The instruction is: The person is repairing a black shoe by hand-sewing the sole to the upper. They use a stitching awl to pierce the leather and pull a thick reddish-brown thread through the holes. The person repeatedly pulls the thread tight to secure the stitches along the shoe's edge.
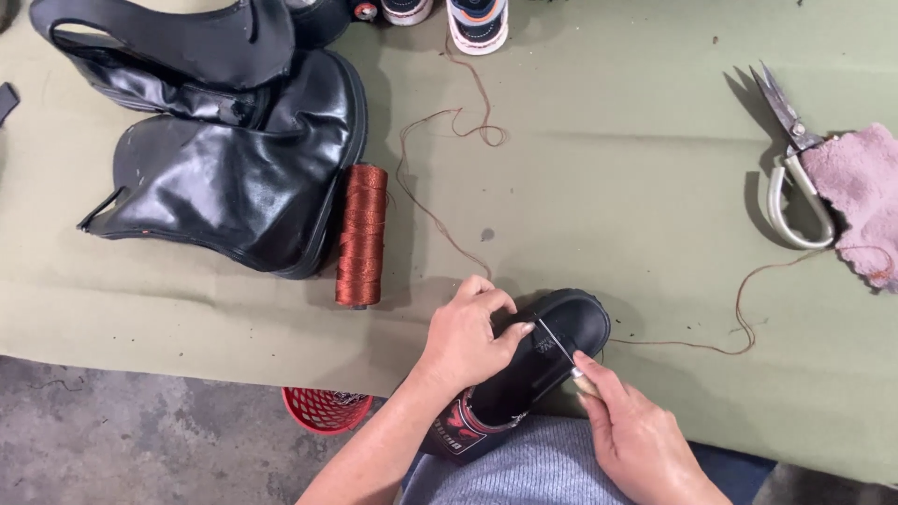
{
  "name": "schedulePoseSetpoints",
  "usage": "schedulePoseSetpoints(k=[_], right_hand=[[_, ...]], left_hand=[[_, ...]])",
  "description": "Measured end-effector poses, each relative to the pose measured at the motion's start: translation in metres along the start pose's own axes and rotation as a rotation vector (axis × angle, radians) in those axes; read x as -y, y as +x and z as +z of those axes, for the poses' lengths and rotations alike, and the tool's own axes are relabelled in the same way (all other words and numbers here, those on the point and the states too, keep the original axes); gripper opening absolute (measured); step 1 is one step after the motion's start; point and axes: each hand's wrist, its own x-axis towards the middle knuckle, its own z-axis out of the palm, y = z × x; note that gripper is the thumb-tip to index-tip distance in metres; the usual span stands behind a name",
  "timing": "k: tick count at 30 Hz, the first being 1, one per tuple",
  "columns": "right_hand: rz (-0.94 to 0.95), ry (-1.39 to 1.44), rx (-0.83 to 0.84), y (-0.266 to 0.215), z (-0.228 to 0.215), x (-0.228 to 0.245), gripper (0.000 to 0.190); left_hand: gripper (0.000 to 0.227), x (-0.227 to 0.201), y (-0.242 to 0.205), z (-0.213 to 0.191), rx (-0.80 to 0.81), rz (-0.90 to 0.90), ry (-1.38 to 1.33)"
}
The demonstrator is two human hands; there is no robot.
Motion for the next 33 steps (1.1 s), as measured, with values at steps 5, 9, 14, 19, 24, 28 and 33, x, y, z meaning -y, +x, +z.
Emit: schedulePoseSetpoints(k=[5, 9, 14, 19, 24, 28, 33], right_hand=[[-0.066, -0.151, -0.017, -0.003, 0.001, -0.004, 0.051], [0.211, 0.38, 0.099, -0.003, -0.013, 0.012, 0.048], [0.499, 1.427, 0.458, 0.001, -0.017, -0.005, 0.045], [0.136, 0.103, 0.026, -0.004, -0.001, -0.003, 0.049], [-0.065, -0.295, -0.049, -0.013, 0.003, -0.028, 0.053], [0.045, 0.179, 0.009, -0.023, -0.004, -0.024, 0.051], [0.036, 0.258, 0.051, -0.023, -0.019, -0.011, 0.05]], left_hand=[[0.027, -0.004, -0.003, -0.004, 0.001, -0.021, -0.008], [0.04, -0.007, -0.003, -0.005, 0.042, -0.064, -0.017], [0.04, -0.006, -0.003, -0.006, 0.051, -0.061, -0.027], [0.038, -0.006, -0.001, -0.006, 0.057, -0.061, -0.017], [0.031, 0.003, 0.004, -0.002, -0.004, -0.078, -0.026], [0.033, 0.003, 0.002, -0.001, 0.036, 0.016, 0.069], [0.045, 0.0, -0.004, 0.002, -0.009, 0.089, 0.12]])
